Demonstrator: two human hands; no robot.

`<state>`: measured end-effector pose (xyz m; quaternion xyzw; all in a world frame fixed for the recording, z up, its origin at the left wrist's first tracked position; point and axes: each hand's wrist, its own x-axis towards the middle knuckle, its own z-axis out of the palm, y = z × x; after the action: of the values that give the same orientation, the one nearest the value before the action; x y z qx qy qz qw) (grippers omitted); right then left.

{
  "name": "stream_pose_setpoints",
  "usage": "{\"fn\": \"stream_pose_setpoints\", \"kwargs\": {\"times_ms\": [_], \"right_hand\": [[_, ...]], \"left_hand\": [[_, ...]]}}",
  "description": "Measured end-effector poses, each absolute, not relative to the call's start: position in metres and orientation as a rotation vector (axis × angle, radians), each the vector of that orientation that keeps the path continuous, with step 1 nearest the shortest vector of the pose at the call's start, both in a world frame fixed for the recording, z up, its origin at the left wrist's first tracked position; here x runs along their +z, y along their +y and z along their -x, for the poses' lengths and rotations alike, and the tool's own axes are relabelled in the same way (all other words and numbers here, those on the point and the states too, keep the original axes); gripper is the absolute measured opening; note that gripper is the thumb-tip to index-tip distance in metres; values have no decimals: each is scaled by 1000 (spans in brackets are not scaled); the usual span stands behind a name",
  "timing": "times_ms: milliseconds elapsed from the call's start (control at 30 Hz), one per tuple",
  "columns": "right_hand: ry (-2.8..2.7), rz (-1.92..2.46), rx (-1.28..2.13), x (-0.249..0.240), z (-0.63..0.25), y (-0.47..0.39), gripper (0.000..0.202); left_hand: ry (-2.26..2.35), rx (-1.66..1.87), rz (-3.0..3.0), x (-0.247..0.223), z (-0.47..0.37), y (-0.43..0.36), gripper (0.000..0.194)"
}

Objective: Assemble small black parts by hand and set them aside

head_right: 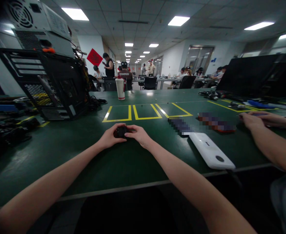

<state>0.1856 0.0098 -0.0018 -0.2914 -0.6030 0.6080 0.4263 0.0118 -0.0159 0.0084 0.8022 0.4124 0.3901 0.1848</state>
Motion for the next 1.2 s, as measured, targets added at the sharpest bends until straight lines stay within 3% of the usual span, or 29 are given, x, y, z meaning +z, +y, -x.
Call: {"fn": "stream_pose_setpoints", "kwargs": {"times_ms": [267, 633, 867, 1200], "right_hand": [[-1484, 790, 1536, 2, -186, 6, 32], [-1604, 788, 1453, 4, -188, 6, 40], [-1565, 785, 1448, 2, -186, 9, 30], [-1641, 739, 1394, 6, -188, 6, 38]], "left_hand": [[1191, 1095, -2269, 8, -11, -16, 63], [1183, 1098, -2261, 8, -11, -17, 63], [1197, 1095, -2278, 9, -12, -18, 63], [1188, 1105, -2262, 9, -12, -18, 62]]}}
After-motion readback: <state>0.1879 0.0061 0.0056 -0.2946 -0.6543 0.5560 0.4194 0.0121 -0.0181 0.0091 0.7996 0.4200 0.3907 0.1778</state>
